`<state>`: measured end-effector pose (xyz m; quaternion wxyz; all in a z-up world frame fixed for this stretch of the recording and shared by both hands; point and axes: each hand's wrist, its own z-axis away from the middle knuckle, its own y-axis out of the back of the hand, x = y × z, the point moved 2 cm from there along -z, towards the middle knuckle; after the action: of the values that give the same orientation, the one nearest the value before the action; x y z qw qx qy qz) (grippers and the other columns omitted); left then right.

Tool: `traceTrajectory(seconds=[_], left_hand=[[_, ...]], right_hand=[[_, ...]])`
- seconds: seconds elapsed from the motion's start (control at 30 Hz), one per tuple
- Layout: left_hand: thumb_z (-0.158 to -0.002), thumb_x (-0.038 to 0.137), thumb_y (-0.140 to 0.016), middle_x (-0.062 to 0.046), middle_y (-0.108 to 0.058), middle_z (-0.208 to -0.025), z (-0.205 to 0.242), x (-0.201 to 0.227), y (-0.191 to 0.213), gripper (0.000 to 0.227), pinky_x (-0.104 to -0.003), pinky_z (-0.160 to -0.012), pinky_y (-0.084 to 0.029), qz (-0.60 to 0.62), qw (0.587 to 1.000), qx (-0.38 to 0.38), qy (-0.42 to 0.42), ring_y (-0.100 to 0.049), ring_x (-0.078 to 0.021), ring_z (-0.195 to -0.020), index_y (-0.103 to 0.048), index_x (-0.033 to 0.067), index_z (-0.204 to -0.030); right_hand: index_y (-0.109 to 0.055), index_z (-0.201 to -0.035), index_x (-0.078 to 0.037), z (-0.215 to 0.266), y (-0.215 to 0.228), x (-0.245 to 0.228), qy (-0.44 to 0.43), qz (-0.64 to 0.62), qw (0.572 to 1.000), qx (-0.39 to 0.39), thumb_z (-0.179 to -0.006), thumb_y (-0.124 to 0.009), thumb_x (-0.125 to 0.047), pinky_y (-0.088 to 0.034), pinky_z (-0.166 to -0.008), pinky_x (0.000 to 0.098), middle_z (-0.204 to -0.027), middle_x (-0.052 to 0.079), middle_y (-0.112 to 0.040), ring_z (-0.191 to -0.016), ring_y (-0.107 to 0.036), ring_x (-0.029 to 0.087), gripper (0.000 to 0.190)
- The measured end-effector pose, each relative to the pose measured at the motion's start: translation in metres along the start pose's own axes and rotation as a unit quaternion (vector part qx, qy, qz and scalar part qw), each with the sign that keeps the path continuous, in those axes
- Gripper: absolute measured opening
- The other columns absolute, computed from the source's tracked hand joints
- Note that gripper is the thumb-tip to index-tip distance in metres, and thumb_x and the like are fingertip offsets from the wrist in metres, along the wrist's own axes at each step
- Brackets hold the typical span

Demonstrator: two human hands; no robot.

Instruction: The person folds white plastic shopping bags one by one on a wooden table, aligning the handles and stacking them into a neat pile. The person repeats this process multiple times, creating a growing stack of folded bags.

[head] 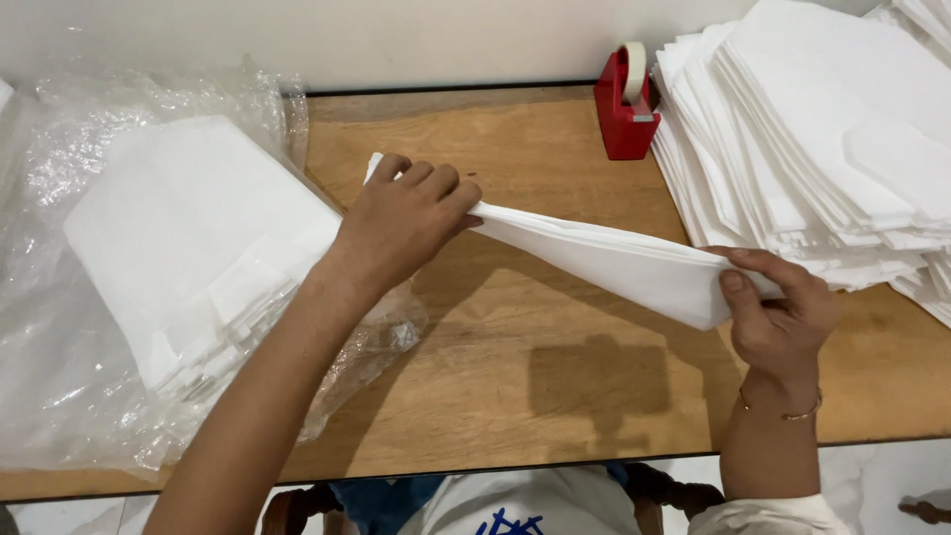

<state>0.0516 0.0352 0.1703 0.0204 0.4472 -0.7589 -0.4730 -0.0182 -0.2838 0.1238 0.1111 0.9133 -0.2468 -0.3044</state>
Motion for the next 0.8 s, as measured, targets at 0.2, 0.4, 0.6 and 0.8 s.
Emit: traceTrajectory(seconds=[0.2,0.4,0.6,0.8], left_hand=[[-0.089,0.026,-0.051,-0.004,-0.051,-0.08,0.007,-0.014,0.043,0.017,-0.033,-0.059,-0.041,0.06,0.994,-0.086,0.019,-0.048,-0.0216,-0.066,-0.048,0.0095,-0.084],[-0.08,0.03,-0.071,0.001,-0.051,-0.082,0.042,-0.028,0.091,0.027,-0.028,-0.069,-0.037,-0.036,0.999,0.001,0.028,-0.05,-0.0165,-0.074,-0.049,0.0152,-0.086],[-0.084,0.048,-0.054,-0.019,-0.033,-0.128,0.108,-0.016,0.125,0.065,-0.046,-0.086,-0.036,0.034,0.98,-0.061,0.188,-0.039,-0.0355,-0.114,-0.028,0.0089,-0.13],[-0.065,0.052,-0.068,-0.003,-0.052,-0.112,0.162,0.023,0.119,0.058,-0.035,-0.081,-0.04,-0.203,0.958,-0.135,0.147,-0.05,-0.0194,-0.102,-0.048,0.0239,-0.112]], right_hand=[[-0.051,-0.112,0.009,-0.008,0.005,-0.017,-0.051,0.048,0.994,-0.082,-0.071,-0.068,-0.008,-0.048,-0.078,0.0291,-0.094,0.021,-0.059,-0.083,-0.058,0.023,0.048],[-0.06,-0.087,0.011,-0.01,-0.025,-0.057,0.02,0.062,0.993,-0.096,-0.079,-0.063,-0.003,-0.031,-0.044,0.0232,-0.062,0.009,-0.053,-0.041,-0.035,0.011,0.017],[-0.063,-0.09,0.01,0.012,-0.022,-0.043,0.051,0.103,0.991,-0.072,-0.08,-0.073,0.008,-0.036,-0.054,0.0266,-0.07,0.013,-0.057,-0.052,-0.042,0.015,0.014],[-0.066,-0.093,0.01,0.027,-0.021,-0.043,0.101,0.124,0.983,-0.09,-0.083,-0.071,0.004,-0.037,-0.056,0.0308,-0.067,0.015,-0.056,-0.053,-0.044,0.021,0.013]])
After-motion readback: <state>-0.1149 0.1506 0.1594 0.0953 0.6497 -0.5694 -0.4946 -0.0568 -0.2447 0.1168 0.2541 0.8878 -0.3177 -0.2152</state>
